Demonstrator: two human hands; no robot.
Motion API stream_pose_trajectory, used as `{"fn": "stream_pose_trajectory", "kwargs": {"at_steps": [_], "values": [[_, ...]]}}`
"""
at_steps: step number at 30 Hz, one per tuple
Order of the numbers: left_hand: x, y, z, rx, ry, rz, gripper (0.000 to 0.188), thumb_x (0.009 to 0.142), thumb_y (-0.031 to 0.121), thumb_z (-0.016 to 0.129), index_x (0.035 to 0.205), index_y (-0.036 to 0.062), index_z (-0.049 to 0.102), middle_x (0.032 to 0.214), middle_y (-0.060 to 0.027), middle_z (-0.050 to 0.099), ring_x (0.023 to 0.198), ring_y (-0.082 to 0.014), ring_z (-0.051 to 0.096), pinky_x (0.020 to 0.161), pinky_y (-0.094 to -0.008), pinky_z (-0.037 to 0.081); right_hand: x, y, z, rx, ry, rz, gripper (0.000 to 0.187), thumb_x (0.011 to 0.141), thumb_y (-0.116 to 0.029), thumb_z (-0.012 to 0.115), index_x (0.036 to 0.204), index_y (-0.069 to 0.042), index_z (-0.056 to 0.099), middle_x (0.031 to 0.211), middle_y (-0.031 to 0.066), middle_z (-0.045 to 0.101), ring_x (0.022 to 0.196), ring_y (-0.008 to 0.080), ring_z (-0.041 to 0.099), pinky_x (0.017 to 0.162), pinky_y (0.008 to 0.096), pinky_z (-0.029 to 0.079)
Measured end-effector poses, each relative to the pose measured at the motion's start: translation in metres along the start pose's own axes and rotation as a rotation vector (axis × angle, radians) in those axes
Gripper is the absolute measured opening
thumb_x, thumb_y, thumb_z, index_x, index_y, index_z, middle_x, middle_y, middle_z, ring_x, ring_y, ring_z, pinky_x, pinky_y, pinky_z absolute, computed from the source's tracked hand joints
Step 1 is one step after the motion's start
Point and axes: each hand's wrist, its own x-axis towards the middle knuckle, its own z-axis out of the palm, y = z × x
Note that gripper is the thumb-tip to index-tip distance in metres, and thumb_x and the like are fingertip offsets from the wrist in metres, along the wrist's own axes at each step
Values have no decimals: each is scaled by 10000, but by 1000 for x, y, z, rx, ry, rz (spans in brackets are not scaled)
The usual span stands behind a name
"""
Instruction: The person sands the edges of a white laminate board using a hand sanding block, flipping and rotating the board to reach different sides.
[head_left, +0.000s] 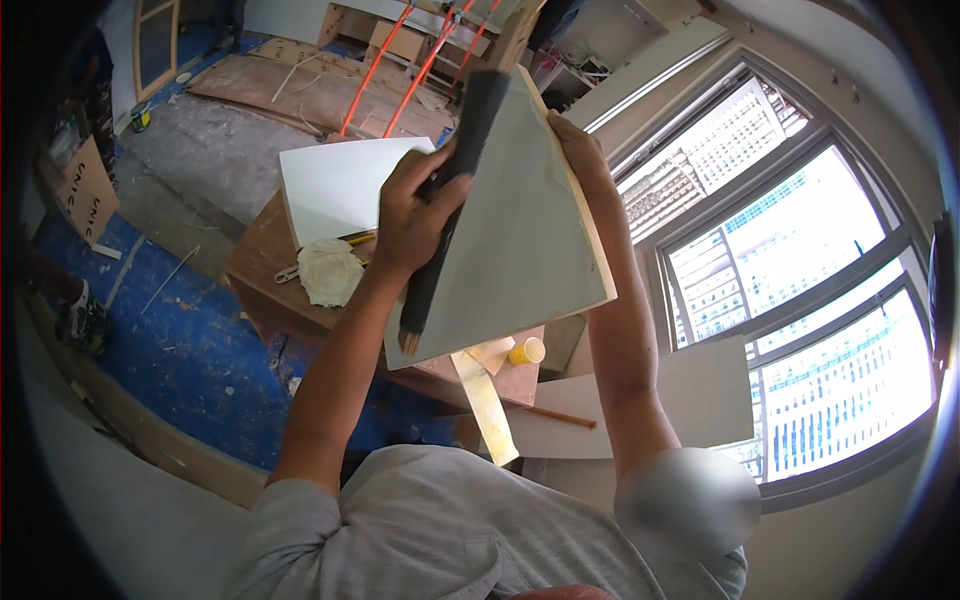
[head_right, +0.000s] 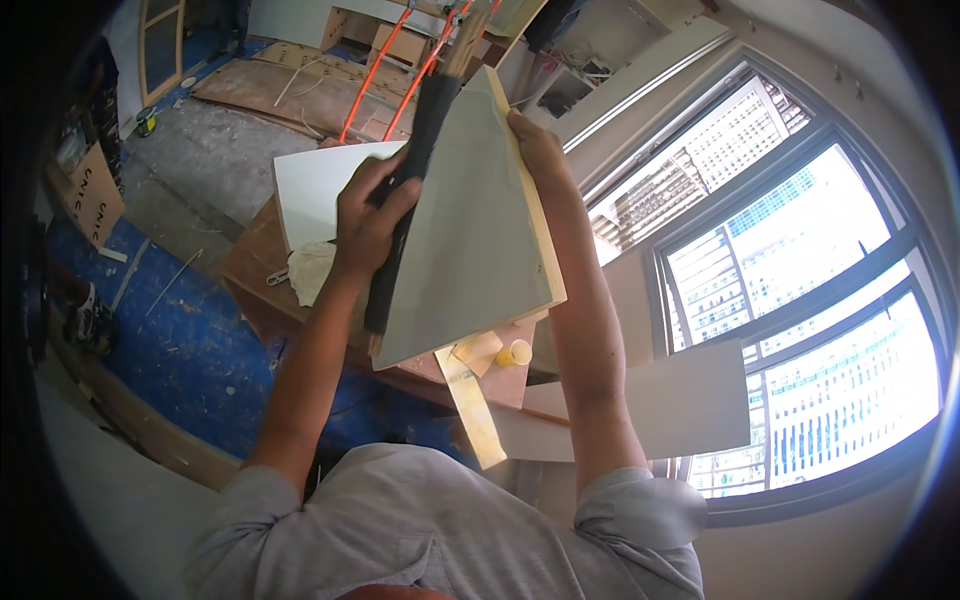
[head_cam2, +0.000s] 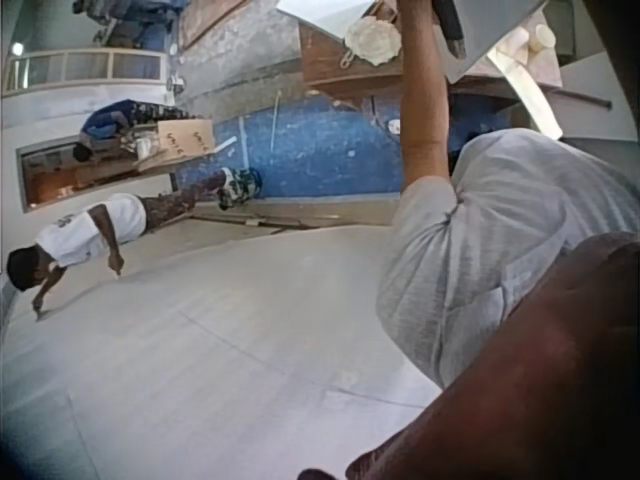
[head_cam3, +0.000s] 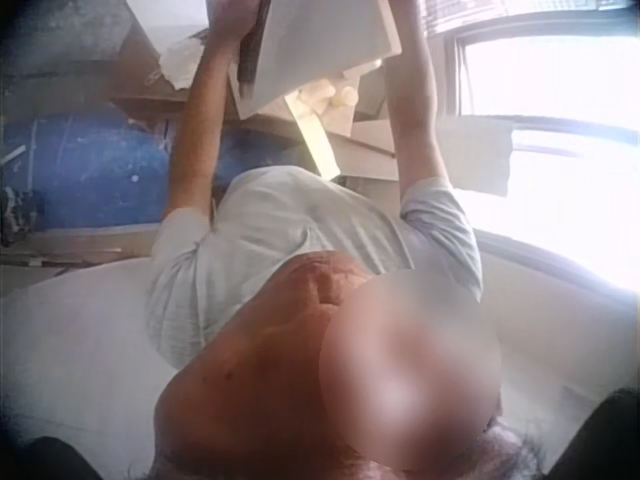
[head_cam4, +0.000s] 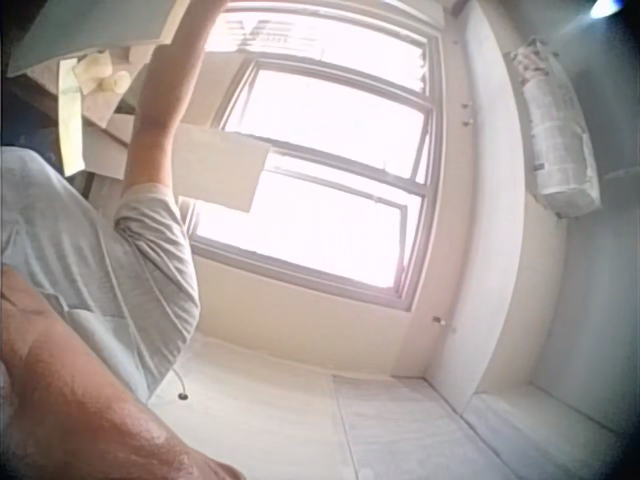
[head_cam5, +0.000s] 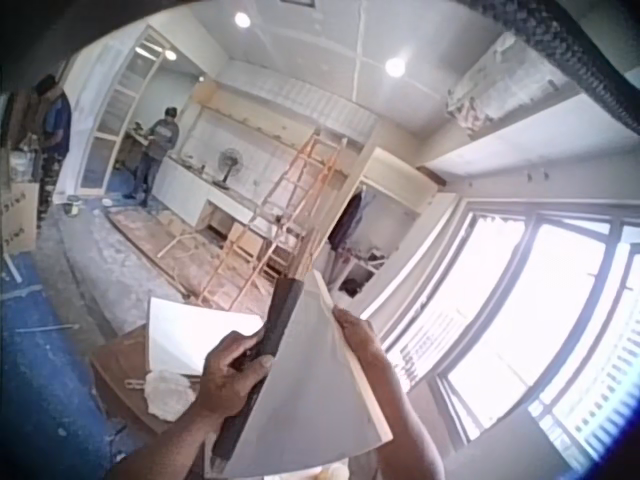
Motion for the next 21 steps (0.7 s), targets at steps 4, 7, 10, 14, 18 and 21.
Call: {"fn": "stream_pose_trajectory", "kwargs": {"at_steps": [4, 7, 10, 14, 18, 21], "values": [[65, -8, 56, -27, -6, 175, 447, 884, 213, 788, 1230, -51, 688, 969, -166, 664, 909, -299, 669, 831, -388, 517, 30, 24, -17, 77, -199, -192, 377, 1074, -293, 540, 1248, -7, 712, 1029, 122, 732, 865, 161, 704, 803, 329, 566], [96, -2, 84, 119, -40, 236, 461, 888, 275, 774, 1215, -40, 697, 987, -181, 659, 930, -338, 671, 830, -407, 522, 44, 35, -15, -11, -248, -389, 368, 1077, -276, 531, 1258, -4, 699, 1034, 112, 730, 865, 155, 703, 803, 326, 569], [83, -1, 93, 168, -15, 220, 451, 891, 299, 758, 1195, -30, 707, 997, -186, 646, 931, -349, 667, 819, -405, 523, 48, 40, -16, -13, -222, -371, 359, 1078, -260, 524, 1274, -4, 683, 1046, 106, 726, 888, 155, 701, 810, 321, 571], [2, 20, 56, 225, -151, 166, 399, 895, 187, 757, 1225, -31, 697, 952, -152, 623, 864, -299, 632, 783, -396, 511, 53, 40, -20, 25, -208, -302, 351, 1078, -238, 515, 1295, -4, 662, 1063, 97, 721, 918, 155, 699, 819, 315, 573], [6, 9, 42, 170, -74, 118, 403, 884, 140, 774, 1247, -13, 687, 920, -159, 620, 832, -285, 638, 762, -394, 512, 66, 42, -23, 48, -208, -194, 345, 1079, -216, 505, 1316, -5, 640, 1079, 89, 716, 948, 155, 696, 829, 308, 575], [81, 0, 47, 123, -64, 209, 378, 908, 198, 757, 1209, -23, 695, 947, -169, 633, 865, -311, 642, 788, -393, 513, 39, 33, -6, 172, -220, -151, 343, 1075, -249, 526, 1292, -15, 651, 1057, 74, 714, 910, 142, 689, 800, 293, 570]]}}
